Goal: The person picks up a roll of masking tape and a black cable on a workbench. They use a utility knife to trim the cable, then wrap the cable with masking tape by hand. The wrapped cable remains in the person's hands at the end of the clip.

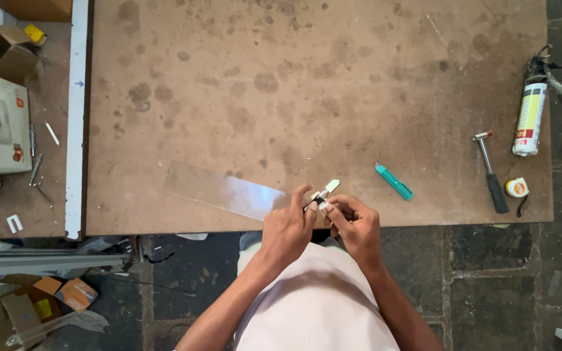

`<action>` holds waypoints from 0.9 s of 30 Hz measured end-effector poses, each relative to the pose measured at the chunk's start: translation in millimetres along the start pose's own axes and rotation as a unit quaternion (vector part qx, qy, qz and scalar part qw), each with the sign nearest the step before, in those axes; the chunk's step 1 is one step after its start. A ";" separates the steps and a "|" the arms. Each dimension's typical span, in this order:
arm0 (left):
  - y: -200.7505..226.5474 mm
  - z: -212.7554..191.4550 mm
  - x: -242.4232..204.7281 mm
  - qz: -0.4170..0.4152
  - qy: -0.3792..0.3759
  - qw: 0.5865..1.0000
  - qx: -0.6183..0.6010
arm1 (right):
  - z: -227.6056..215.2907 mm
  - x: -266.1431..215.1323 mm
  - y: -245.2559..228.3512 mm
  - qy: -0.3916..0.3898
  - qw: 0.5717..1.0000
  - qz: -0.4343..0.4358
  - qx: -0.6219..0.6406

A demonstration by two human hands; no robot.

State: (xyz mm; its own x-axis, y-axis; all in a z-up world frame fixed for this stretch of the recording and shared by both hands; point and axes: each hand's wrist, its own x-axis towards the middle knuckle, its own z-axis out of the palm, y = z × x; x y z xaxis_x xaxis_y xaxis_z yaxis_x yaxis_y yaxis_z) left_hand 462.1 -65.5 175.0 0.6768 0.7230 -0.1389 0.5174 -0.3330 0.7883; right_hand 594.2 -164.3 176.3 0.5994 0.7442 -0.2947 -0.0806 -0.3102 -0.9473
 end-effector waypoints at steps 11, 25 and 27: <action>5.8 -2.9 -1.7 0.024 0.023 0.999 0.006 | 2.9 -1.1 -2.9 0.019 1.000 0.004 0.003; -1.4 2.7 -2.6 -0.001 0.050 0.999 0.007 | 4.0 -0.8 -9.9 0.016 0.999 -0.017 -0.046; -2.3 2.8 -2.9 -0.005 0.052 0.999 -0.008 | 4.3 -0.6 -10.3 0.016 0.999 -0.006 -0.040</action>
State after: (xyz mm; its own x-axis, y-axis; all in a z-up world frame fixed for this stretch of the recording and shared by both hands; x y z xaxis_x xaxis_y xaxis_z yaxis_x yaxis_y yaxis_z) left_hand 460.4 -68.6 171.9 0.6135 0.7852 -0.0836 0.5143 -0.3171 0.7968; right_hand 591.3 -159.0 185.8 0.6245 0.7299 -0.2779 -0.0094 -0.3489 -0.9371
